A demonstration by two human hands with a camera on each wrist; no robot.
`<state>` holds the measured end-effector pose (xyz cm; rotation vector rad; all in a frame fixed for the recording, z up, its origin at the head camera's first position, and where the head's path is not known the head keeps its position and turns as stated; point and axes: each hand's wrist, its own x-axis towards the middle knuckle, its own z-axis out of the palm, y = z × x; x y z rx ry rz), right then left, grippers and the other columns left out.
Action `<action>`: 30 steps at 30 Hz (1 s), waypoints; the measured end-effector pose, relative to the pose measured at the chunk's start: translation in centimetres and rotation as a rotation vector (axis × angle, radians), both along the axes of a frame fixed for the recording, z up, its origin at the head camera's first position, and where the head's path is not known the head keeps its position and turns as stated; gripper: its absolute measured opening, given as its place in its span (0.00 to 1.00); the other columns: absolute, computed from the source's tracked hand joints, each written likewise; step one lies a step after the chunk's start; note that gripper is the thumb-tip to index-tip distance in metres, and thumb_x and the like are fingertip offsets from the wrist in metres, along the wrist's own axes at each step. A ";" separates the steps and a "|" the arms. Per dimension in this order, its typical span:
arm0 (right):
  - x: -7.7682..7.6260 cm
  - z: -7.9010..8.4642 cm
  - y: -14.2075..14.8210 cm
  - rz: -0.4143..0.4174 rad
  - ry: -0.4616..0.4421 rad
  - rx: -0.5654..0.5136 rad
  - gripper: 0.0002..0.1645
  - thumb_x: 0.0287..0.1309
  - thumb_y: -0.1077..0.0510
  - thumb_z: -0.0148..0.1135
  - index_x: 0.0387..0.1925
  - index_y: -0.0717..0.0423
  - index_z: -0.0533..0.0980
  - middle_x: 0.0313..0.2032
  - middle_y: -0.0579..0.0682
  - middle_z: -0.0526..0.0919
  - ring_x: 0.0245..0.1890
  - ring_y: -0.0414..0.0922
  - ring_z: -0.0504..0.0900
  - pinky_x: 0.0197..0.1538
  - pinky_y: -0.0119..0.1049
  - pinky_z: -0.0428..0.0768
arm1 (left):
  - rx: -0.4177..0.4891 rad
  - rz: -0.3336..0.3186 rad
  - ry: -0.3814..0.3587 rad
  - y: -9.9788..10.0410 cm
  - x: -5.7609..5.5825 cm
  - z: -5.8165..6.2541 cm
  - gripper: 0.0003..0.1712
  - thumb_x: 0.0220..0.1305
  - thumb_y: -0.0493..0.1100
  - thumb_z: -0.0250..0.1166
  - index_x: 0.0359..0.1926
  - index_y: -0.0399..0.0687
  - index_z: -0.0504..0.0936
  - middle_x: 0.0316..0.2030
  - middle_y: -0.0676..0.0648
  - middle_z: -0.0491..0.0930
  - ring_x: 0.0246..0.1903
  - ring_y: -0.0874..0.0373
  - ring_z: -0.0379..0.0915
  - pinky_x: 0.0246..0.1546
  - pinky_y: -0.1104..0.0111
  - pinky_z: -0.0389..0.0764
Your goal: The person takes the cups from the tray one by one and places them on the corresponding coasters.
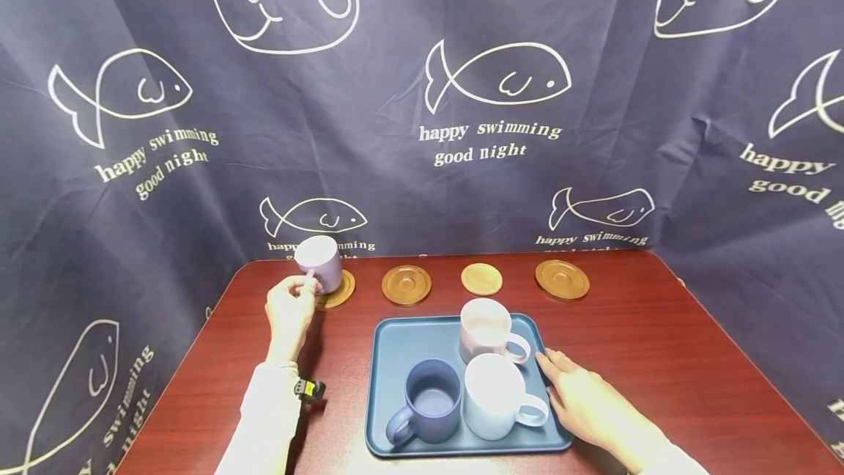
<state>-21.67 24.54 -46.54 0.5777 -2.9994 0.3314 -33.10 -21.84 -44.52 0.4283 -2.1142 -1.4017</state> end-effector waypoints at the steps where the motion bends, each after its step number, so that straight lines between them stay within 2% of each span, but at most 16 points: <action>1: 0.0 0.0 0.0 -0.001 -0.002 -0.001 0.35 0.58 0.57 0.72 0.66 0.62 0.76 0.63 0.64 0.80 0.61 0.62 0.81 0.56 0.61 0.81 | 0.002 -0.002 -0.001 0.0 0.0 -0.1 0.05 0.65 0.38 0.67 0.36 0.42 0.89 0.31 0.41 0.87 0.25 0.67 0.73 0.29 0.74 0.70; 9: 0.0 -0.2 0.0 -0.003 -0.011 0.004 0.35 0.59 0.56 0.72 0.66 0.62 0.76 0.63 0.63 0.80 0.62 0.62 0.80 0.57 0.60 0.81 | 0.013 0.004 -0.026 0.2 0.0 -0.4 0.06 0.66 0.40 0.67 0.36 0.44 0.89 0.30 0.43 0.88 0.26 0.64 0.74 0.31 0.72 0.70; 16: 0.0 0.0 0.0 -0.001 -0.011 0.001 0.35 0.58 0.57 0.73 0.66 0.62 0.76 0.63 0.64 0.80 0.62 0.62 0.81 0.57 0.61 0.81 | 0.025 -0.001 -0.033 0.4 0.1 -0.2 0.06 0.64 0.39 0.68 0.35 0.43 0.90 0.30 0.41 0.88 0.27 0.64 0.76 0.32 0.74 0.72; 25: 0.0 0.0 0.1 0.006 -0.001 0.003 0.34 0.59 0.57 0.72 0.66 0.63 0.76 0.62 0.64 0.80 0.62 0.62 0.80 0.56 0.60 0.81 | 0.023 0.000 -0.052 0.4 0.0 -0.2 0.06 0.66 0.40 0.68 0.37 0.43 0.90 0.31 0.43 0.89 0.29 0.64 0.77 0.37 0.73 0.72; 30: 0.0 -0.1 0.1 0.016 0.027 0.003 0.34 0.58 0.58 0.72 0.65 0.64 0.76 0.62 0.64 0.80 0.61 0.62 0.81 0.56 0.60 0.82 | 0.032 0.000 -0.061 0.4 0.0 -0.1 0.06 0.66 0.41 0.68 0.37 0.43 0.90 0.30 0.44 0.88 0.29 0.63 0.77 0.35 0.73 0.73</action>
